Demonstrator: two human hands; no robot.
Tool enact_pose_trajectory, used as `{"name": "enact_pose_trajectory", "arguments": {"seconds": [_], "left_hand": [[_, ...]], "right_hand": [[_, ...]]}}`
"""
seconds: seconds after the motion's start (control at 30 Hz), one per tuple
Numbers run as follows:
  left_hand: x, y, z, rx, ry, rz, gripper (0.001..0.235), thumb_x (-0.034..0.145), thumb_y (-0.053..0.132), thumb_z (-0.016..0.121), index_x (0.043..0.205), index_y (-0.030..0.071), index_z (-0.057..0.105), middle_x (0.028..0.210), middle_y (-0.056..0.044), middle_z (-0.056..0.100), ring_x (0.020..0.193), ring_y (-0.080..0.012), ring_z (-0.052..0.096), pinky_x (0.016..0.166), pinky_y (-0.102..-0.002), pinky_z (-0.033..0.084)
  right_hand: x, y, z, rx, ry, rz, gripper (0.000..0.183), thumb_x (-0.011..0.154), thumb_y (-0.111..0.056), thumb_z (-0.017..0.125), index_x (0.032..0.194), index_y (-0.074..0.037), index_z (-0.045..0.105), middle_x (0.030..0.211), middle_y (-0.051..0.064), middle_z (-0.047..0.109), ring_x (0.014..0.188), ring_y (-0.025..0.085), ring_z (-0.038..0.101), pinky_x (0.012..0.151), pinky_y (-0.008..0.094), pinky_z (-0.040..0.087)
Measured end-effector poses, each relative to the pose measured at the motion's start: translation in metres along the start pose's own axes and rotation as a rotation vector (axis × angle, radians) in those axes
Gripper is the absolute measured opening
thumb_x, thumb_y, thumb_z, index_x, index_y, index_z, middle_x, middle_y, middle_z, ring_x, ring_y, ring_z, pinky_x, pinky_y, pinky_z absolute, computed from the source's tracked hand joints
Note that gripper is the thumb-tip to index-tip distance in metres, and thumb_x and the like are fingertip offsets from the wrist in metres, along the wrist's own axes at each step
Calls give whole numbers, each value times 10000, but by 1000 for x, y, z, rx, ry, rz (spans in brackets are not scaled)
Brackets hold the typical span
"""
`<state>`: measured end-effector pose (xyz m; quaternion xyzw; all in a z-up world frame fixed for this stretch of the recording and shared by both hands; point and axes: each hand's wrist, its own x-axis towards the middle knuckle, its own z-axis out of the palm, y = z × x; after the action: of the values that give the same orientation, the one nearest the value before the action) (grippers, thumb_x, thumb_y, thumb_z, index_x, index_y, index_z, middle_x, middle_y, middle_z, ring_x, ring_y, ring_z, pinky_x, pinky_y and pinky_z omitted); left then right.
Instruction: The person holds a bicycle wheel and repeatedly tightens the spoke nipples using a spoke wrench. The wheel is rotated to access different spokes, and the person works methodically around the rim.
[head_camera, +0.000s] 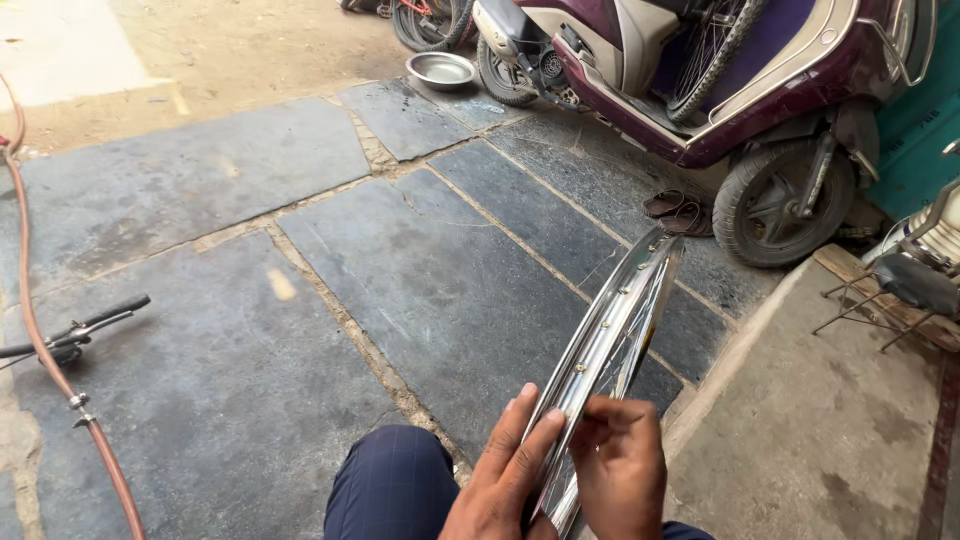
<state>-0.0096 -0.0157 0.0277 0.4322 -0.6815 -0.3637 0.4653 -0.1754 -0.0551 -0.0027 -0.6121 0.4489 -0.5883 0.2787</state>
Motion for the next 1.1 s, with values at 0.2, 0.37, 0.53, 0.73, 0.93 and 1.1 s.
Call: {"name": "enact_pose_trajectory", "arguments": {"seconds": [0.2,0.37,0.53,0.73,0.93,1.1], "left_hand": [[-1,-12,-5,-3,35,36,915,636,-87,605,1511,166,523,1684,-178,312,1563,-425,252,1232,-551,287],[1,-6,-9,19,0,-57,932,622,-112,551,1509,172,504,1698,-177,258,1553,-422,248,1224,-536,307],[-4,10,-18,62,35,-10,881,665,-105,575,1509,127,475,1663,-221,279,1505,-456,336,1141,-496,444],[3,21,-21,4,16,-84,898,665,-127,538,1521,131,454,1682,-224,270,1423,-397,500,959,-419,591],[3,23,-15,47,13,-113,888,662,-133,529,1502,137,433,1663,-222,256,1389,-371,543,827,-357,639],[4,25,-14,54,11,-162,956,626,-144,533,1524,174,450,1702,-193,250,1377,-365,539,783,-361,638]], "right_hand": [[8,2,4,140,-70,218,342,868,31,680,1204,28,614,1108,161,735,1039,207,735,887,347,610],[18,-18,-4,130,-186,331,254,959,-73,633,1184,44,639,1078,151,753,1001,191,732,865,318,602],[34,-27,-1,42,-307,212,228,1002,-122,603,1173,3,686,1021,95,786,945,160,740,836,302,599],[14,-24,7,-174,-128,215,197,1021,-175,607,1147,-39,673,939,51,754,851,116,708,751,274,577],[22,-21,10,217,-191,229,218,1076,-180,574,1186,-11,655,999,80,713,917,124,658,823,296,578],[23,-35,4,-72,-223,129,173,1040,-117,567,1159,-36,663,935,62,756,879,122,742,761,276,618]]}}
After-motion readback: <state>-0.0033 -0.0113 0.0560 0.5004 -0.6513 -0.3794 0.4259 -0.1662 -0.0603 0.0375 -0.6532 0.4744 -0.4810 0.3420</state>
